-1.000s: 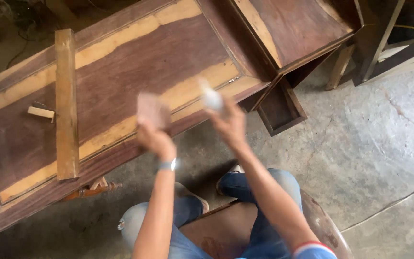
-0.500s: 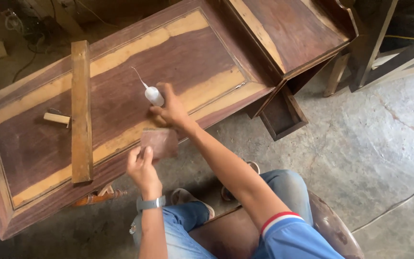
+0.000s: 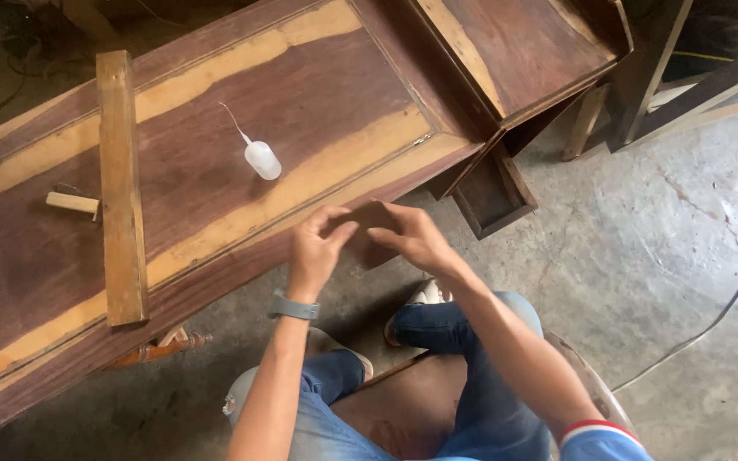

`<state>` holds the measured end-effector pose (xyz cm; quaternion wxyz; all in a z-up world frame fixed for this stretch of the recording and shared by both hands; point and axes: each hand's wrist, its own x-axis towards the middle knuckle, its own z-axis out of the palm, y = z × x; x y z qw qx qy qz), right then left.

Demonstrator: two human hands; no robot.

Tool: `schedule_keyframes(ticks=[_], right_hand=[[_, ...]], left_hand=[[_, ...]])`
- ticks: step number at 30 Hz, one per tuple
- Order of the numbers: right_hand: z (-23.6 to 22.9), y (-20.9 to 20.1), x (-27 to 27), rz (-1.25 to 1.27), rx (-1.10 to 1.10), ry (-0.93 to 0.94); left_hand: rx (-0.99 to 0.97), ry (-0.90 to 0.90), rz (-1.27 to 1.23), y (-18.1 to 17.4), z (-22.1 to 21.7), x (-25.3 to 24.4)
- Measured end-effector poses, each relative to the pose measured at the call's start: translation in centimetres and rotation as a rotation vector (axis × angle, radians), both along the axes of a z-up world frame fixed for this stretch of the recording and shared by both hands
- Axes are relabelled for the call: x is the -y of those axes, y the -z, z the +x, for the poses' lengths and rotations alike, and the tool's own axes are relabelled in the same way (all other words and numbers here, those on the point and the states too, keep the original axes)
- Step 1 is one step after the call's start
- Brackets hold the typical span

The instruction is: The person applies glue from a white bottle onto the seams of a wooden furniture piece and then rubs the glue into the wood using a small rectangular block. The person repeats this process on different sections of the furniture.

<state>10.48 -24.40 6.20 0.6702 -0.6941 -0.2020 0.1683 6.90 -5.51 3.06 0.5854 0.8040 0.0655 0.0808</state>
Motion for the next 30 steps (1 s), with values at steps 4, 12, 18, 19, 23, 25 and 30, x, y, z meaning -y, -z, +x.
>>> schedule_keyframes(ticks=[4, 12, 18, 19, 23, 25, 30], right_hand=[[3.3, 2.1, 4.2, -0.358, 0.409, 0.447], [5.5, 8.1, 2.9, -1.026, 1.151, 0.4], [11.7, 11.6, 5.0, -1.027, 0.993, 0.45], [10.2, 11.3, 4.6, -1.03, 1.001, 0.444], [10.9, 11.2, 3.7, -1.1, 0.949, 0.454], [12.4, 12.5, 4.0, -1.19, 0.946, 0.543], [11.5, 18.0, 6.6, -1.189, 0.861, 0.357]], left_hand=[[0.153, -0.198, 0.092, 0.0, 1.4, -2.4], [0.242, -0.731, 0.531, 10.1, 9.2, -18.9], [0.376, -0.683, 0.441, 9.5, 9.4, -21.0], [0.376, -0.69, 0.435, 10.0, 9.7, -21.6], [0.352, -0.655, 0.509, 10.6, 11.1, -22.8], [0.382, -0.651, 0.514, 9.8, 11.0, -22.6], [0.358, -0.644, 0.526, 9.9, 11.2, -22.9]])
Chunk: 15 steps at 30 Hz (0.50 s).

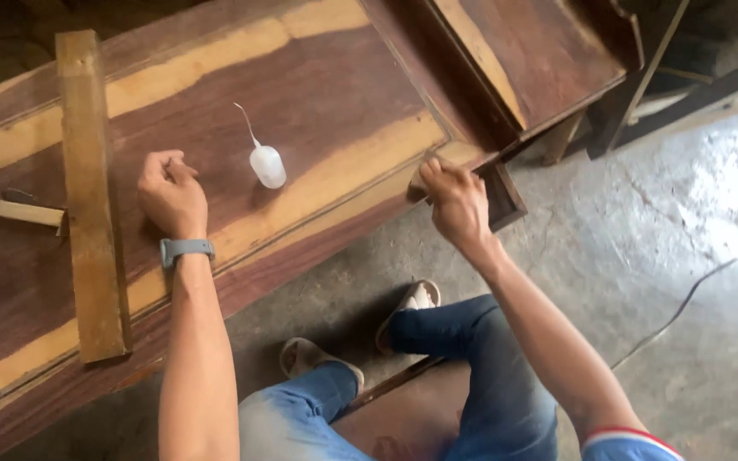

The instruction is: The person applies glue from a white bottle onto the seams of a wooden furniture piece and then rubs the glue into the wood using a small rectangular block. The person repeats this process on different sections of the furniture.

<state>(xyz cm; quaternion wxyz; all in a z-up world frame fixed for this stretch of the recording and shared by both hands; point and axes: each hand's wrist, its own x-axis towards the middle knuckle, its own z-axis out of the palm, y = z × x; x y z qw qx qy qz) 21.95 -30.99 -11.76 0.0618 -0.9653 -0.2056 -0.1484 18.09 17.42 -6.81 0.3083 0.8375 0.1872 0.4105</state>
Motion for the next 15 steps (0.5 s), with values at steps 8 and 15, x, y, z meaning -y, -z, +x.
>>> schedule_keyframes(ticks=[8, 15], right_hand=[[-1.0, -7.4, -1.9, 0.1, -0.014, -0.005], [3.9, -5.2, -1.9, 0.024, 0.187, 0.023]], left_hand=[[0.028, 0.053, -0.122, 0.2, -0.2, -0.8], [0.034, 0.101, -0.161, -0.7, -1.3, 0.0]])
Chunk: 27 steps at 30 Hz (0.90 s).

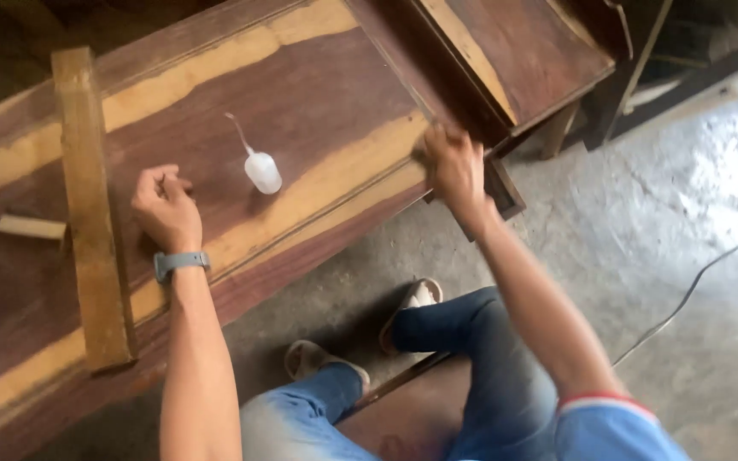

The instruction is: The person applies glue from a white bottle onto the seams of a wooden furniture piece and then rubs the glue into the wood using a small rectangular block. The person repeats this process on different sections of the furniture.

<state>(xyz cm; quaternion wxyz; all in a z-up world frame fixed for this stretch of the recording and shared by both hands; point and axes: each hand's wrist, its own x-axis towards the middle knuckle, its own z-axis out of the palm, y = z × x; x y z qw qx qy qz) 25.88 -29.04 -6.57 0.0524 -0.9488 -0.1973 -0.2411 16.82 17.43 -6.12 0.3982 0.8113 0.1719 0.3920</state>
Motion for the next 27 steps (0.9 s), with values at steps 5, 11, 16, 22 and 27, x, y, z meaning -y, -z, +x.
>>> schedule_keyframes(ticks=[5, 11, 16, 22, 27], right_hand=[[-1.9, -1.7, -0.3, -0.072, -0.016, 0.052], [-5.2, -1.4, -1.3, -0.06, -0.002, 0.031], [-0.6, 2.3, 1.2, 0.018, 0.16, -0.038], [-4.8, 1.9, 0.2, -0.099, 0.034, 0.037], [1.4, -0.9, 0.4, -0.027, -0.222, 0.19]], left_hand=[[-0.032, -0.015, 0.097, 0.1, 1.4, -0.1], [-0.07, 0.033, 0.065, -1.1, -1.8, 0.9], [-0.044, 0.028, 0.228, -1.1, -1.7, 1.7], [-0.08, -0.021, 0.453, -1.9, -3.2, 2.8], [-0.334, -0.088, 0.458, -4.6, -4.0, 5.7]])
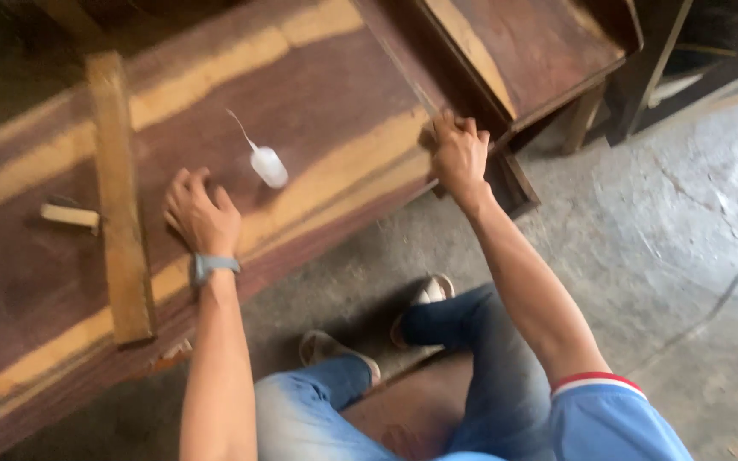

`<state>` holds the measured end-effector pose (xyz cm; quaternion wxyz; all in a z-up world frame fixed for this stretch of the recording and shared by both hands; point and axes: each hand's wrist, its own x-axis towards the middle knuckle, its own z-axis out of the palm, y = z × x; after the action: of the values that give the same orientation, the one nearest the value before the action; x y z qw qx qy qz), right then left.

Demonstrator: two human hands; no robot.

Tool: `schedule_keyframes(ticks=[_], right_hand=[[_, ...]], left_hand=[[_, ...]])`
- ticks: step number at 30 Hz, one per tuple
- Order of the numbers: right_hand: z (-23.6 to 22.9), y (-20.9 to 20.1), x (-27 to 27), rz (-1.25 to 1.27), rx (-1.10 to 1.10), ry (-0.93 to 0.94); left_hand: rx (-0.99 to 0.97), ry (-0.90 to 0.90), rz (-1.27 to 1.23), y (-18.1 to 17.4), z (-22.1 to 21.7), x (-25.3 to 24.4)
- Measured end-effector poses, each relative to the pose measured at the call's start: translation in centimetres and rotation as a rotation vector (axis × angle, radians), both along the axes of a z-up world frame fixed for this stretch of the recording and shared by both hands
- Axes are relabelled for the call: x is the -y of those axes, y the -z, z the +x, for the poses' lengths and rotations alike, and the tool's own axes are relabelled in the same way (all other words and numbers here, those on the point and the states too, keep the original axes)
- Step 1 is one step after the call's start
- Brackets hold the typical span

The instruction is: The person applies glue from a white bottle onto the seams of a wooden furniture piece and then rubs the glue into the wood using a small rectangular block. The person repeats this process on different sections of the furniture.

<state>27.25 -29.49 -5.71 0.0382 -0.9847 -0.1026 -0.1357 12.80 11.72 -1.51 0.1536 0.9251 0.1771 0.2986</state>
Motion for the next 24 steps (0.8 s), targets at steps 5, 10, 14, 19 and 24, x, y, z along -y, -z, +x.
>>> schedule_keyframes(ticks=[5, 10, 14, 19, 24], right_hand=[[-7.2, -0.8, -2.4, -0.051, 0.248, -0.152], [0.6, 3.0, -0.2, -0.042, 0.284, -0.07], [-6.6, 0.1, -2.0, 0.009, 0.268, -0.136], [1.3, 8.2, 0.1, -0.105, 0.373, -0.107], [-8.1, -1.9, -2.5, -0.062, 0.231, -0.162]], left_hand=[[-0.022, -0.005, -0.001, 2.0, 0.8, -1.1], [-0.065, -0.005, -0.012, 1.5, 0.6, -0.6], [-0.11, -0.004, -0.035, 1.8, 0.4, -0.4], [-0.129, -0.009, -0.013, 1.6, -0.1, -0.4], [-0.119, -0.012, -0.005, 2.6, 0.6, -1.0]])
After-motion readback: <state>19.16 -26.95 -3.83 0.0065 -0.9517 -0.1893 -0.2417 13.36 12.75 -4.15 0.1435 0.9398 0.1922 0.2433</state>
